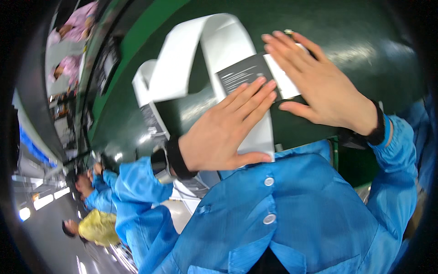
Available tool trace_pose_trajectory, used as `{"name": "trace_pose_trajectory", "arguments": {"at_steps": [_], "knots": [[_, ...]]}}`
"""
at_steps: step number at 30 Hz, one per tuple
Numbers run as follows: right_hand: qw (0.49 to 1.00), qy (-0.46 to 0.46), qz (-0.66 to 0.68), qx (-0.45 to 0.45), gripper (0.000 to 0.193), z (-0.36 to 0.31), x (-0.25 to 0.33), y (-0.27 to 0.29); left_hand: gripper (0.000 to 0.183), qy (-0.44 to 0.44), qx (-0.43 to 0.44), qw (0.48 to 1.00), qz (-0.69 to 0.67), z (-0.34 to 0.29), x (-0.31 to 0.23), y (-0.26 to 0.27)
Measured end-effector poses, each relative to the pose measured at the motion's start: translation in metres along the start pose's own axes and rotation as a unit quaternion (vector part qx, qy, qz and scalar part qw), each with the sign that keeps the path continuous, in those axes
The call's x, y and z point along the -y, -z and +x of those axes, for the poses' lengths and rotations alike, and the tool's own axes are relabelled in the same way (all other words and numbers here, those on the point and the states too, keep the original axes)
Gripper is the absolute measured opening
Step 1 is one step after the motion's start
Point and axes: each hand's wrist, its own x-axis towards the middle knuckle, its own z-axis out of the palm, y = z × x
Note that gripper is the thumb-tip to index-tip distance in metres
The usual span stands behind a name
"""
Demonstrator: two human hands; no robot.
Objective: Installing internal batteries and applying protective labeling to tablet devices on an electronics assembly line.
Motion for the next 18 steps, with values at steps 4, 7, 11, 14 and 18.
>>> {"name": "trace_pose_trajectory", "arguments": {"at_steps": [4,7,11,14,18], "knots": [[0.999,-0.006,-0.032,-0.005,0.092,-0.005,0.006,0.007,0.067,0.017,-0.113,0.985,-0.129,-0.048,-0.009,0.071],[0.991,-0.057,-0.117,0.02,0.087,-0.023,0.006,-0.005,0.073,0.177,-0.163,0.95,-0.2,-0.136,-0.021,0.14],[0.979,-0.087,-0.179,0.034,0.074,-0.052,-0.015,-0.013,0.045,0.395,-0.299,0.868,-0.004,-0.276,-0.055,0.156],[0.976,-0.082,-0.202,0.001,0.072,-0.072,-0.039,-0.02,0.042,0.546,-0.308,0.77,-0.113,-0.386,-0.053,0.104],[0.984,-0.075,-0.159,-0.003,0.072,-0.057,-0.025,-0.009,0.05,0.773,-0.233,0.57,-0.154,-0.501,-0.065,-0.038]]}}
